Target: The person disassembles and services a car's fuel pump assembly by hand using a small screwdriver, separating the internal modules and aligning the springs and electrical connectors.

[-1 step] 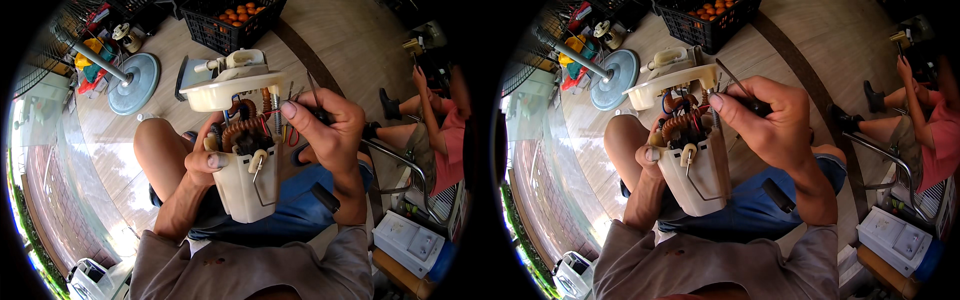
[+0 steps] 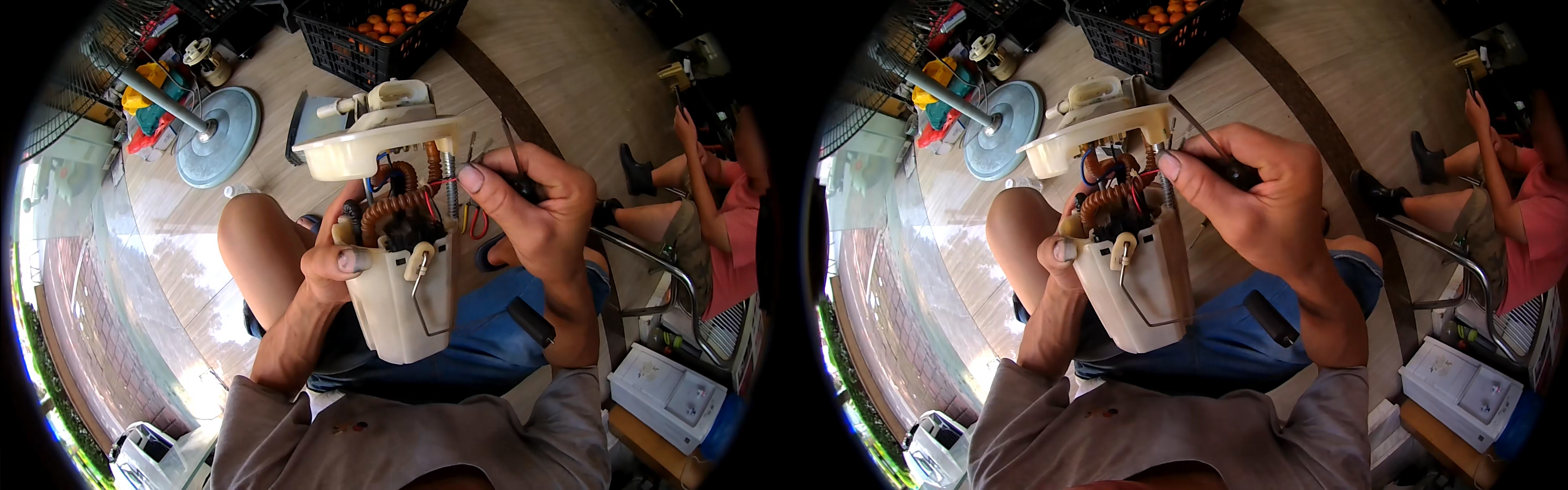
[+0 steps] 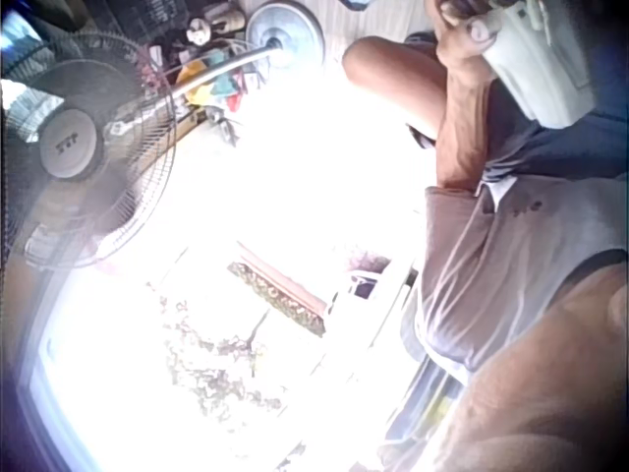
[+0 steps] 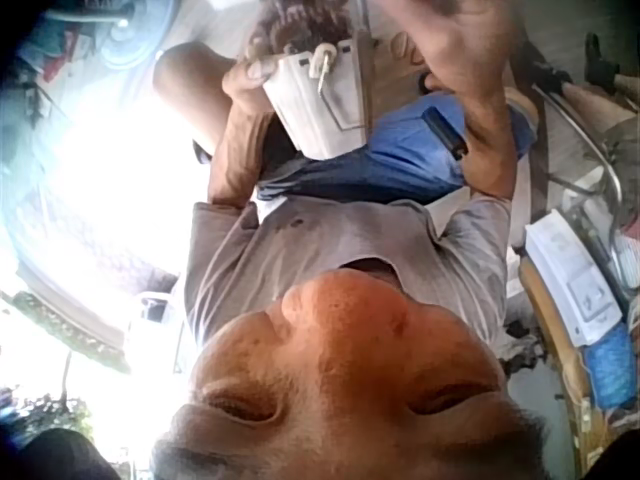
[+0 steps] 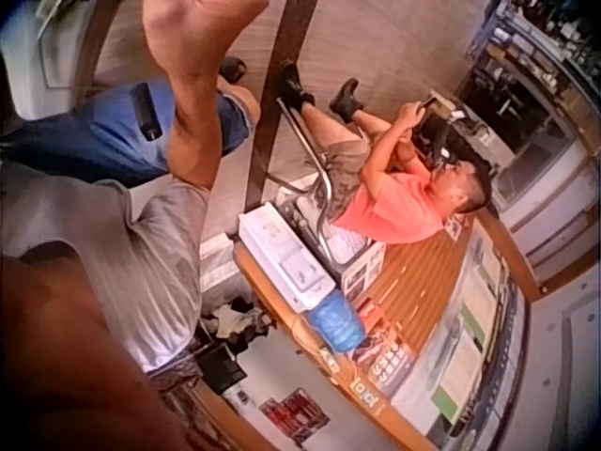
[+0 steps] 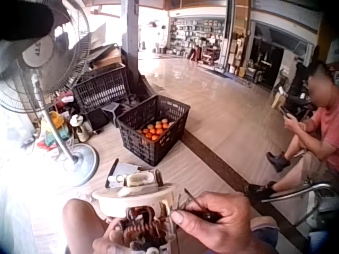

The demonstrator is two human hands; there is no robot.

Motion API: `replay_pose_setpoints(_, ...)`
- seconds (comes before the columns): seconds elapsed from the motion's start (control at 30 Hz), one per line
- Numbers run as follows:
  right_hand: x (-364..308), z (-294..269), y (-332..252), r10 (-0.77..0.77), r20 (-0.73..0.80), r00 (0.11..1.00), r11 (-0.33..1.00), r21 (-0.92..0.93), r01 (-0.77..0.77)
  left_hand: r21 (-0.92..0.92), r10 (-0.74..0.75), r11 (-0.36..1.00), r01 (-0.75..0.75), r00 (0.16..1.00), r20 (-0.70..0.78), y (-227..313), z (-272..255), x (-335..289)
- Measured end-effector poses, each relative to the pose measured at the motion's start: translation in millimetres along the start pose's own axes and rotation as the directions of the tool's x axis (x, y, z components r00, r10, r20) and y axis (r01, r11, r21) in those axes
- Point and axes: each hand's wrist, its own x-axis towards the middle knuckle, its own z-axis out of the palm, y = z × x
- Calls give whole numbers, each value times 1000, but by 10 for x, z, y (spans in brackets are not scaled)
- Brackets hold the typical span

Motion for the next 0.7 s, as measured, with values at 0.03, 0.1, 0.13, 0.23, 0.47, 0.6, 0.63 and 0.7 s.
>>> replay_pose_setpoints(0.03,6,9,31,-52,-22,998,999,-11,51,0,-5,1000,5,1000,-12,2,-4,-3)
replay_pose_setpoints(0.1,19,-12,42,-102,-46,994,995,-23,101,11,-10,1000,10,998,-61,10,43,-4)
replay_pose_setpoints(0.13,27,-53,31,-81,-16,997,995,-56,80,11,-12,1000,12,998,-62,10,48,-9)
replay_pose_setpoints(0.23,103,-200,113,-130,67,989,978,-153,139,-5,-14,1000,13,998,-68,3,45,-15)
replay_pose_setpoints(0.47,89,-301,19,-21,-62,998,996,-91,15,-25,-61,998,60,997,-54,-31,-8,1)
replay_pose_setpoints(0.6,132,-384,28,-15,-57,998,956,-292,-2,-72,-135,988,138,990,50,-55,-57,40)
replay_pose_setpoints(0.63,150,-398,71,-14,-60,998,956,-295,-4,-30,-127,991,129,991,45,-77,-30,59)
replay_pose_setpoints(0.7,182,-410,184,-131,-111,985,951,-294,93,-48,-139,989,140,990,30,-103,14,63)
